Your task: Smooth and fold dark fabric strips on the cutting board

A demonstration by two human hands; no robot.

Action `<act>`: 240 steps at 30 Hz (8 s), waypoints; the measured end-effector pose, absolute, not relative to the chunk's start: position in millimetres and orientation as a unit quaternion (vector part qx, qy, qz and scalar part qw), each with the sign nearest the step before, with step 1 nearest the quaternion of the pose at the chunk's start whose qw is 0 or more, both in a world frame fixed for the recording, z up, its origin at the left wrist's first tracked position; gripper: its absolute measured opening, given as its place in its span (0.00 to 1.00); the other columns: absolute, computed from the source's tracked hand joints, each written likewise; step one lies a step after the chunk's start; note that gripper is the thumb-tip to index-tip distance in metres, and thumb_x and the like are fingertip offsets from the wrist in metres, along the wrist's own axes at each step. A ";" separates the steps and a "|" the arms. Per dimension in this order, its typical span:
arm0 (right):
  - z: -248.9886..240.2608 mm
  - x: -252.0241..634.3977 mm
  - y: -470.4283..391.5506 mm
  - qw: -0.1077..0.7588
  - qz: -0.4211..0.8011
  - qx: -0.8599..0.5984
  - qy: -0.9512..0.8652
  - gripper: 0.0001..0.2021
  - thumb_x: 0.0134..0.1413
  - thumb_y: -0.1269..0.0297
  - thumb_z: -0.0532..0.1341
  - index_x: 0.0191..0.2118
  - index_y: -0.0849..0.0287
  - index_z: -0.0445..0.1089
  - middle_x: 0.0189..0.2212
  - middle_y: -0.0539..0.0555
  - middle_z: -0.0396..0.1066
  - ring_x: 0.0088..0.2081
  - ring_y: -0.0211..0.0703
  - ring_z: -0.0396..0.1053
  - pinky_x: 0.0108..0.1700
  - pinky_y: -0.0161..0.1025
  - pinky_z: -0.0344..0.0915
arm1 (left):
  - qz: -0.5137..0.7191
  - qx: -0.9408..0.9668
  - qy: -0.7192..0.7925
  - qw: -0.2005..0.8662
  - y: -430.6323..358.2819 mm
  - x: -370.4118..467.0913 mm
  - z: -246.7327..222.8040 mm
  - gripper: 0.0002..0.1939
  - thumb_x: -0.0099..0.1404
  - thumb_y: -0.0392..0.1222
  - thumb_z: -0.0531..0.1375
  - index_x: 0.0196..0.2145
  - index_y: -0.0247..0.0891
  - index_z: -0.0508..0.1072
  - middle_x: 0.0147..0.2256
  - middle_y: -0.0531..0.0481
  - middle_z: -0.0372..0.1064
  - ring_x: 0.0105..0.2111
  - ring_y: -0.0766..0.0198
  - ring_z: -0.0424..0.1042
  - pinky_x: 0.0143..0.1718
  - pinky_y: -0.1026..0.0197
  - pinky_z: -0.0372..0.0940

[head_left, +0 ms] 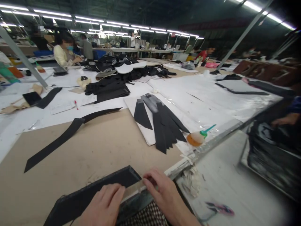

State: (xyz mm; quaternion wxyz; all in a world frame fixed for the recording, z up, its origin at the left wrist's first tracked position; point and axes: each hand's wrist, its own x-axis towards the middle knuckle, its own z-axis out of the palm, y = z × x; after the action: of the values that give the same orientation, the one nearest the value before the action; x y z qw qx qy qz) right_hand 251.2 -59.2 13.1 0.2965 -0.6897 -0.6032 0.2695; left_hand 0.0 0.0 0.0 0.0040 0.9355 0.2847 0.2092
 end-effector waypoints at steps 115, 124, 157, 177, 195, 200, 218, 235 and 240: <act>-23.5 222.2 -40.8 0.300 0.043 -0.608 -0.734 0.14 0.66 0.75 0.56 0.54 0.57 0.65 0.41 0.55 0.76 0.40 0.45 0.73 0.42 0.41 0.72 | 0.276 0.881 0.381 0.058 -4.2 34.2 -41.1 0.20 0.66 0.29 0.52 0.52 0.39 0.74 0.46 0.49 0.72 0.45 0.55 0.65 0.46 0.55 0.57; -10.1 226.0 -37.9 0.237 -0.003 -0.549 -0.802 0.15 0.67 0.75 0.49 0.54 0.61 0.66 0.43 0.56 0.77 0.41 0.48 0.72 0.50 0.53 0.65 | 0.272 0.883 0.378 0.059 -3.4 33.1 -39.2 0.20 0.67 0.29 0.52 0.52 0.40 0.73 0.46 0.49 0.72 0.45 0.56 0.65 0.46 0.56 0.57; -11.4 228.8 -24.4 0.192 0.050 -0.579 -0.791 0.19 0.65 0.69 0.60 0.59 0.65 0.63 0.58 0.63 0.66 0.57 0.56 0.61 0.59 0.58 0.62 | 0.270 0.891 0.365 0.026 -1.2 31.4 -41.0 0.18 0.68 0.32 0.52 0.53 0.39 0.73 0.47 0.47 0.71 0.45 0.54 0.66 0.46 0.55 0.58; -24.9 252.5 -56.2 0.272 0.031 -0.614 -0.740 0.16 0.68 0.67 0.57 0.59 0.59 0.65 0.59 0.62 0.66 0.59 0.52 0.64 0.57 0.52 0.69 | 0.242 0.895 0.375 0.019 -5.9 31.6 -43.1 0.17 0.71 0.34 0.51 0.55 0.39 0.71 0.48 0.44 0.69 0.46 0.53 0.67 0.45 0.52 0.62; -9.9 260.2 -66.8 0.125 -0.049 -0.542 -0.830 0.18 0.71 0.55 0.54 0.60 0.55 0.68 0.62 0.51 0.67 0.58 0.49 0.65 0.57 0.50 0.65 | 0.225 0.898 0.379 0.015 -6.4 32.4 -44.6 0.18 0.70 0.34 0.53 0.56 0.40 0.71 0.49 0.43 0.69 0.46 0.53 0.68 0.46 0.52 0.64; -12.6 253.4 -50.4 0.172 -0.060 -0.548 -0.816 0.17 0.72 0.63 0.50 0.60 0.56 0.68 0.57 0.56 0.71 0.53 0.48 0.69 0.52 0.46 0.67 | 0.217 0.881 0.417 0.048 -13.3 39.2 -28.6 0.17 0.70 0.33 0.54 0.55 0.40 0.71 0.47 0.44 0.70 0.45 0.53 0.68 0.45 0.51 0.67; -24.1 105.2 -23.4 0.309 -0.007 -0.385 -0.870 0.24 0.55 0.78 0.54 0.58 0.62 0.69 0.52 0.58 0.73 0.51 0.50 0.68 0.54 0.46 0.67 | 0.267 0.665 0.696 0.045 -38.5 -134.2 -17.3 0.11 0.70 0.51 0.58 0.42 0.43 0.73 0.53 0.43 0.65 0.55 0.46 0.64 0.56 0.34 0.63; -32.9 75.5 -11.7 0.297 0.065 -0.412 -0.859 0.23 0.48 0.80 0.60 0.51 0.60 0.71 0.49 0.55 0.72 0.47 0.52 0.66 0.50 0.46 0.65 | 0.280 0.561 0.728 0.278 -20.1 -131.9 -11.5 0.14 0.68 0.52 0.60 0.46 0.42 0.67 0.37 0.52 0.71 0.37 0.58 0.72 0.42 0.54 0.67; -34.1 76.9 -10.1 0.301 0.081 -0.411 -0.857 0.21 0.52 0.78 0.60 0.52 0.60 0.70 0.49 0.55 0.71 0.47 0.52 0.65 0.50 0.46 0.64 | 0.276 0.597 0.705 0.267 -16.3 -141.0 -11.4 0.17 0.69 0.52 0.59 0.51 0.43 0.69 0.42 0.49 0.69 0.43 0.56 0.70 0.49 0.51 0.66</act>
State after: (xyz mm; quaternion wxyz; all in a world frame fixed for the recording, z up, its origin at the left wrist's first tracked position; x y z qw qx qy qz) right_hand 76.9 -10.1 -34.1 0.3010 -0.4107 -0.8568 0.0811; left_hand -141.0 -16.3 -11.4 0.2667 0.5971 0.7046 0.2756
